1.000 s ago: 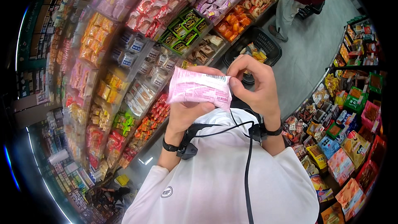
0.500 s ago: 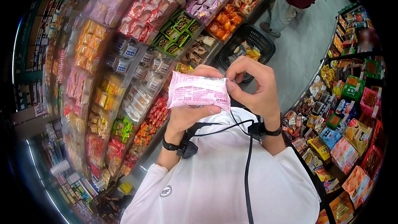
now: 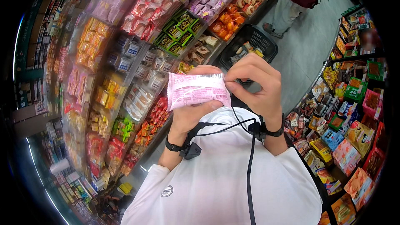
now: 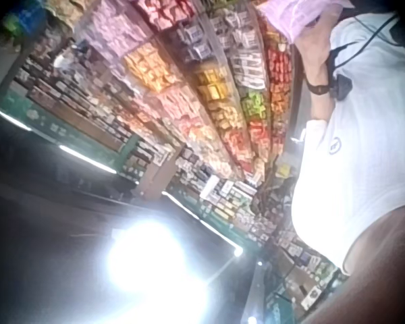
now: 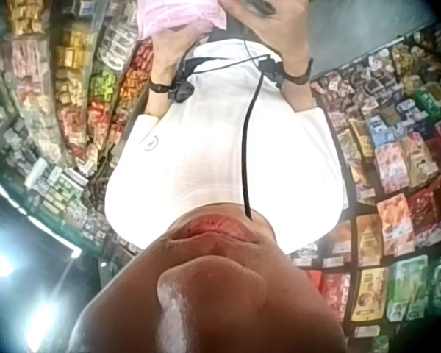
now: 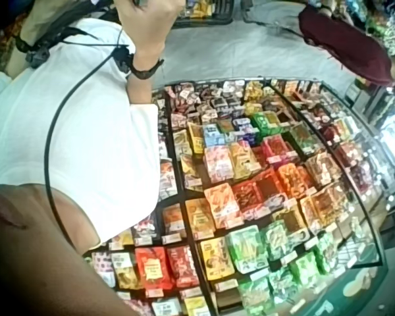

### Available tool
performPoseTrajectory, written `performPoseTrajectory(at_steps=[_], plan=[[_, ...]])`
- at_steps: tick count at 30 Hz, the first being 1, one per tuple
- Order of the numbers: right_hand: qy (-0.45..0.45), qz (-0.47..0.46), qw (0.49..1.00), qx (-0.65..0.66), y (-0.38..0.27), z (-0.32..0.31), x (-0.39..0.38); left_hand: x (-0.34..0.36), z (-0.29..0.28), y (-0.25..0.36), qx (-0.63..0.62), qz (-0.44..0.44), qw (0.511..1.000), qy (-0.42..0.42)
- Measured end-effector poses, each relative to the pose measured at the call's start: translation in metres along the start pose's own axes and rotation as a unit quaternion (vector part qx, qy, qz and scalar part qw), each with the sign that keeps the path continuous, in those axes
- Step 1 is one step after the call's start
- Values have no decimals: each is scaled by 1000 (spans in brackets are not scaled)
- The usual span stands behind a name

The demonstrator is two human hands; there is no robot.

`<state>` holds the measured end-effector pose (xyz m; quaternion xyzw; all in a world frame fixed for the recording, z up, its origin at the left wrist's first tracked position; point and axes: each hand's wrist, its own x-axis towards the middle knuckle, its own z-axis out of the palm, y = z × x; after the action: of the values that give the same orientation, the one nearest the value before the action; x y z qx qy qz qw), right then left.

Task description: The person is browsing a snack aisle in a supermarket, picking up various packaged snacks, inspecting them, and placing them back on the shelves.

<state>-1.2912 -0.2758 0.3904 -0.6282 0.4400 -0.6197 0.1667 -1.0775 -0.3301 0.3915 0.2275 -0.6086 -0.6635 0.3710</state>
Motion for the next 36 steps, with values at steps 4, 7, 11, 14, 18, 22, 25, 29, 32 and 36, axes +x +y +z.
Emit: performPoseTrajectory(at_steps=[4, 7, 11, 14, 18, 22, 25, 29, 32, 36], plan=[[-24, 2, 999, 25, -3, -1, -2, -3, -2, 2, 6, -21, 999, 37], [-46, 2, 998, 39, -4, -3, -1, -1, -5, 0, -2, 15, 1000, 18], [-40, 18, 998, 54, -12, -5, -1, 0, 0, 4, -5, 20, 999, 28], [-42, 57, 995, 64, -13, -5, -4, 3, 1, 2, 65, 52, 996, 27], [-33, 45, 997, 44, -10, -3, -6, 2, 2, 5, 114, 78, 990, 30], [-21, 60, 996, 67, -13, -1, -6, 6, 0, 3, 148, 97, 984, 20], [-30, 64, 994, 89, -15, -2, -4, 7, 1, 0, 120, 91, 989, 7], [-43, 57, 994, 81, -11, -4, 1, 8, 1, -3, 63, 68, 996, 7], [-42, 55, 996, 64, -6, -5, 2, 9, 1, 0, 45, 43, 998, 1], [-37, 36, 998, 48, -2, -9, 4, 15, 2, 1, 34, 35, 999, -24]])
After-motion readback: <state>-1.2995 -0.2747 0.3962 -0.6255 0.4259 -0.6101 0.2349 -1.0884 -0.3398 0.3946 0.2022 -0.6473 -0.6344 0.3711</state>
